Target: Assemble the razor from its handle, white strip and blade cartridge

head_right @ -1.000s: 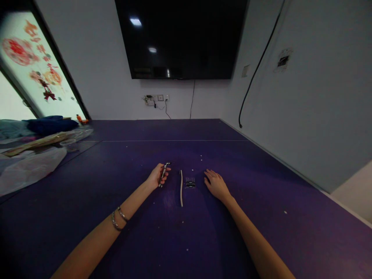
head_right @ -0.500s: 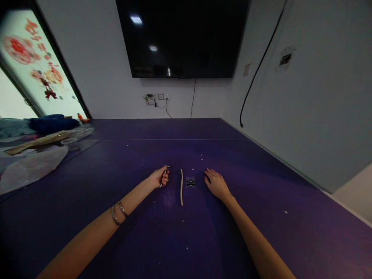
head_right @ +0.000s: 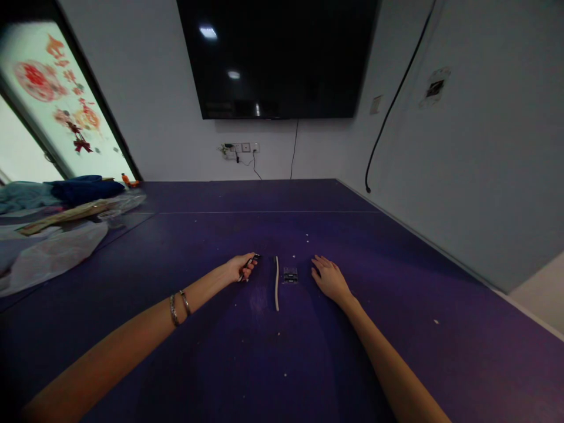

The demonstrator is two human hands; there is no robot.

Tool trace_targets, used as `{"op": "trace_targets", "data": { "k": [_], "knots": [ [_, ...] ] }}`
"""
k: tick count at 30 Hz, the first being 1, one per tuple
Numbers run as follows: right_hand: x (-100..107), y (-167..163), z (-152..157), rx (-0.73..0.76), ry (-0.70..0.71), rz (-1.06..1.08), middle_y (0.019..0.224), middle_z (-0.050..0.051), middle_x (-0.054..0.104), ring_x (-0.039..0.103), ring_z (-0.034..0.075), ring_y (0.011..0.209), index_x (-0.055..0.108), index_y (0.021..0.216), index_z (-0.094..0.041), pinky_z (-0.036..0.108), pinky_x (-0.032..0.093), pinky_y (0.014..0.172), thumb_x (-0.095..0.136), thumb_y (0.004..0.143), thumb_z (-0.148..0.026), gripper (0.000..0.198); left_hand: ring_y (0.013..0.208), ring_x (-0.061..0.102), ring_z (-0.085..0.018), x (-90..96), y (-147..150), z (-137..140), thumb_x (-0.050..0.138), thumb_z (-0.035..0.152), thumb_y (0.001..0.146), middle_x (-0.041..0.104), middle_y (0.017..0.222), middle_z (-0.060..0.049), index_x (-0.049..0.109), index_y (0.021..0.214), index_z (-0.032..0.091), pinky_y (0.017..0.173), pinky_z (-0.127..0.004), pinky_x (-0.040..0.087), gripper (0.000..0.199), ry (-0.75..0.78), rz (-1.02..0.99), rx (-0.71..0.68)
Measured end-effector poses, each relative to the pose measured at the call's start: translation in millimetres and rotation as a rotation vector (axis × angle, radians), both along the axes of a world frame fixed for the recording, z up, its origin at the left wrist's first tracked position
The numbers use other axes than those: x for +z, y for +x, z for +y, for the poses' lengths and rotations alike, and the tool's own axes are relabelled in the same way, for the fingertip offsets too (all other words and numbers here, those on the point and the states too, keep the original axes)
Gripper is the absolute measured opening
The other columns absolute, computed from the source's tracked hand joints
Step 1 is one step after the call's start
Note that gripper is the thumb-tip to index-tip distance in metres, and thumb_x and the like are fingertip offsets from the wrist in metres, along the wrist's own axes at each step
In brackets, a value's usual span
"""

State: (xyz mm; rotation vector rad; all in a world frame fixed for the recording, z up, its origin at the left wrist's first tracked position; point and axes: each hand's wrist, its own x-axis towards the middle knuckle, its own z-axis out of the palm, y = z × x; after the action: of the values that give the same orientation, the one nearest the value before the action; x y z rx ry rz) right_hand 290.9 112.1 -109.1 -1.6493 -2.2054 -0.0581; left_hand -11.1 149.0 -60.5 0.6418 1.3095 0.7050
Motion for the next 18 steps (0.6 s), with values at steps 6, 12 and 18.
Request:
{"op": "trace_targets", "data": {
  "k": [6, 12, 18],
  "knots": [
    [3.5, -2.0, -2.4, 0.001, 0.003, 0.001, 0.131, 0.013, 0.048, 0.040, 0.025, 0.124, 0.051, 0.124, -0.013, 0.043, 0.031, 0.102, 0.034, 0.088, -0.031, 0.044, 0.026, 0.026, -0.002, 0.6, 4.3, -4.7, 0.044, 0.037, 0.086, 0.038, 0.039, 0.006, 0.050, 0.061, 0.014, 0.031, -0.016, 0.016, 0.034, 0.054, 0.054, 0.033],
    [5.7, -1.0, -3.0, 0.002, -0.013, 0.031, 0.132, 0.013, 0.048, 0.040, 0.025, 0.124, 0.052, 0.124, -0.013, 0.044, 0.031, 0.102, 0.035, 0.087, -0.031, 0.044, 0.026, 0.023, -0.003, 9.2, 8.8, -14.9, 0.048, 0.036, 0.080, 0.036, 0.037, 0.006, 0.049, 0.059, 0.015, 0.031, -0.017, 0.015, 0.030, 0.152, 0.074, 0.081],
    [15.6, -3.4, 1.2, 0.007, -0.001, 0.212, 0.127, 0.011, 0.053, 0.048, 0.024, 0.117, 0.059, 0.116, -0.017, 0.040, 0.036, 0.099, 0.044, 0.082, -0.028, 0.039, 0.026, 0.023, -0.003, 16.2, 11.1, -31.1, 0.047, 0.046, 0.078, 0.032, 0.037, 0.008, 0.052, 0.063, 0.015, 0.030, -0.017, 0.014, 0.034, 0.436, 0.010, 0.122]
  ]
}}
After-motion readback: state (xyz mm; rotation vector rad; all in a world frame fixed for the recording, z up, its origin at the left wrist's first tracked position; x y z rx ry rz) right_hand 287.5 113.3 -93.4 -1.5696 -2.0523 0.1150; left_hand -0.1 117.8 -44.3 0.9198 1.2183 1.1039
